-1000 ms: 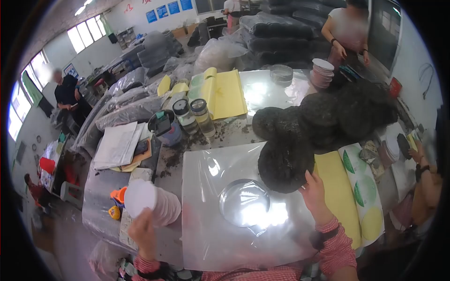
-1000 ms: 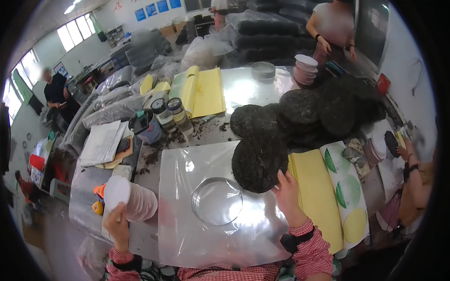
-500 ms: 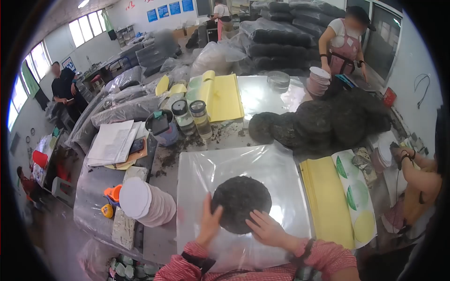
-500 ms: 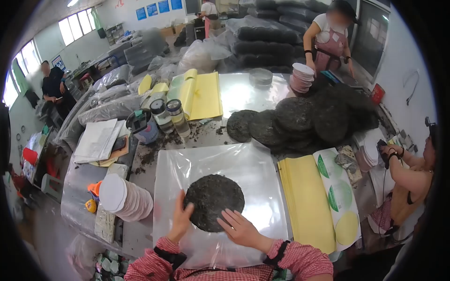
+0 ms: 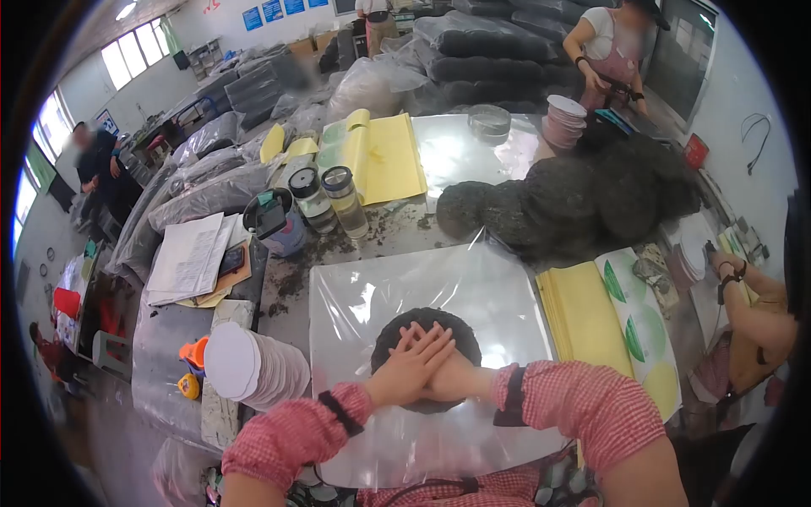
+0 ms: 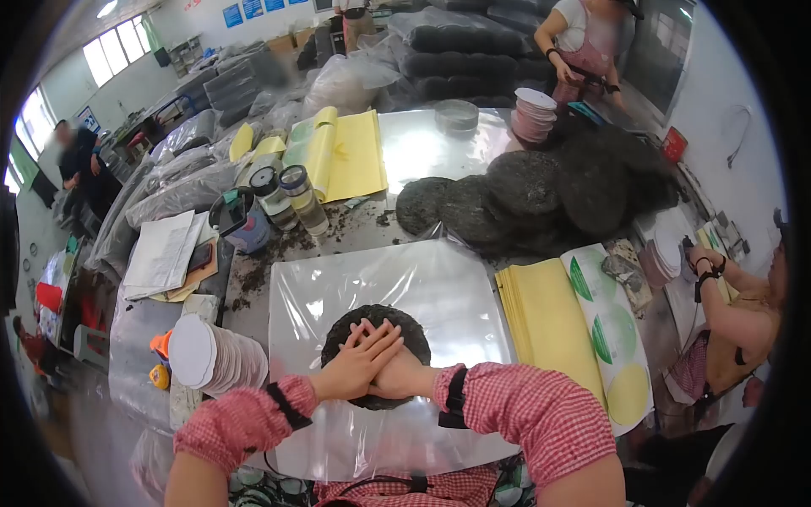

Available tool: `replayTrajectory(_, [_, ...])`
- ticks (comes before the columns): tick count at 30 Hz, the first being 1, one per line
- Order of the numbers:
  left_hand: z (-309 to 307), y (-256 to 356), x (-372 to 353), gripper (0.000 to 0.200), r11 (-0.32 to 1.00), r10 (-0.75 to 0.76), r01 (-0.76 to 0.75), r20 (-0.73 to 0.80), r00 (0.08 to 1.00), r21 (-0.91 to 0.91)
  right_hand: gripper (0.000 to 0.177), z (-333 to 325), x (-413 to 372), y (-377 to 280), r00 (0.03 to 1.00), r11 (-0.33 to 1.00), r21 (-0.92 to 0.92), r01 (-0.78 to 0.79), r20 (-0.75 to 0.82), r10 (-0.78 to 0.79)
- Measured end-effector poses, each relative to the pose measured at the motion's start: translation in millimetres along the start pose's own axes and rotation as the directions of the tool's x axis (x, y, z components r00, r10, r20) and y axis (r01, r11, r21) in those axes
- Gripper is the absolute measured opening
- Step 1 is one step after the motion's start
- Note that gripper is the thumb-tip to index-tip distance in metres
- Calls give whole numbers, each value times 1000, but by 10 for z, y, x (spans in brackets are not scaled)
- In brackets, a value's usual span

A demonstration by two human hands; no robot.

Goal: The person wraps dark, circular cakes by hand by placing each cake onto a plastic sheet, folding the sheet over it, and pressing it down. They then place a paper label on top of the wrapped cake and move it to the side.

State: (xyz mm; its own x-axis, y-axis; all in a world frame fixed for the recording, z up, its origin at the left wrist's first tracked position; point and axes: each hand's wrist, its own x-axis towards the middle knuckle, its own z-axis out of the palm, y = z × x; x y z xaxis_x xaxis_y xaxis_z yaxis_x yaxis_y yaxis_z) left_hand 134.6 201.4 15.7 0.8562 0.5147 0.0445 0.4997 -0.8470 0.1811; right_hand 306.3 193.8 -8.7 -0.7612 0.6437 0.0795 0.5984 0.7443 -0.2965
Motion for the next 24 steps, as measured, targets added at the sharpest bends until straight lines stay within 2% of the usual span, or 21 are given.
replayTrajectory(3, [131,-50,50,91,995,-20,20,6,1000,-95,87,98,8,45,997,997,62,40,-65,-36])
replayTrajectory(5, [237,-132,53,91,961,-32,39,29,999,-275,83,182,82,117,949,995,101,12,312,-43])
replayTrajectory(6, [265,-125,90,90,975,-61,73,64,996,-209,83,173,115,96,952,996,91,14,304,-41])
replayTrajectory(8, [352,-87,123,91,990,-121,125,71,990,-59,78,169,137,62,923,952,-284,118,386,1])
replayTrajectory(9, [351,-77,158,91,989,-123,128,67,990,-74,78,232,104,105,916,952,-282,120,401,3])
replayTrajectory(12, [319,-36,146,84,982,-141,136,-28,990,-130,73,555,71,157,988,979,-199,45,151,-15])
replayTrajectory(13, [275,-51,138,84,984,-138,134,-28,990,-118,73,532,95,166,990,978,-202,45,139,-16])
replayTrajectory(15, [198,-29,53,77,970,-118,97,-81,990,-222,65,538,83,134,981,979,-187,80,-159,-110])
replayTrajectory(16, [60,29,-63,65,938,-189,108,-225,956,-329,54,603,149,296,989,954,264,140,6,-147])
replayTrajectory(17, [-107,85,-231,56,942,-271,165,-368,890,-293,47,121,-29,106,986,946,323,11,-161,44])
replayTrajectory(18, [-382,147,-430,51,890,-445,347,-390,806,-297,46,-282,-239,12,881,976,218,29,-467,79])
replayTrajectory(19, [-384,109,-816,45,832,-549,503,-475,688,-232,51,-511,-496,5,813,963,231,-141,-528,246])
replayTrajectory(20, [-325,77,-1124,39,685,-711,647,-500,494,-335,55,-544,-825,55,655,915,207,-346,-645,394])
replayTrajectory(21, [-248,96,-1379,33,501,-829,745,-490,269,-440,60,-913,-1021,-149,479,704,443,-555,-522,706])
replayTrajectory(22, [-94,163,-1604,33,483,-841,755,-475,259,-444,61,-470,-1424,225,413,693,325,-644,-615,672])
replayTrajectory(23, [86,187,-1761,31,222,-955,649,-27,296,-728,61,-512,-1478,133,427,698,320,-640,-607,670])
replayTrajectory(24, [77,232,-1795,30,-145,-825,540,403,397,-829,61,-610,-1550,-21,477,550,512,-659,-280,833])
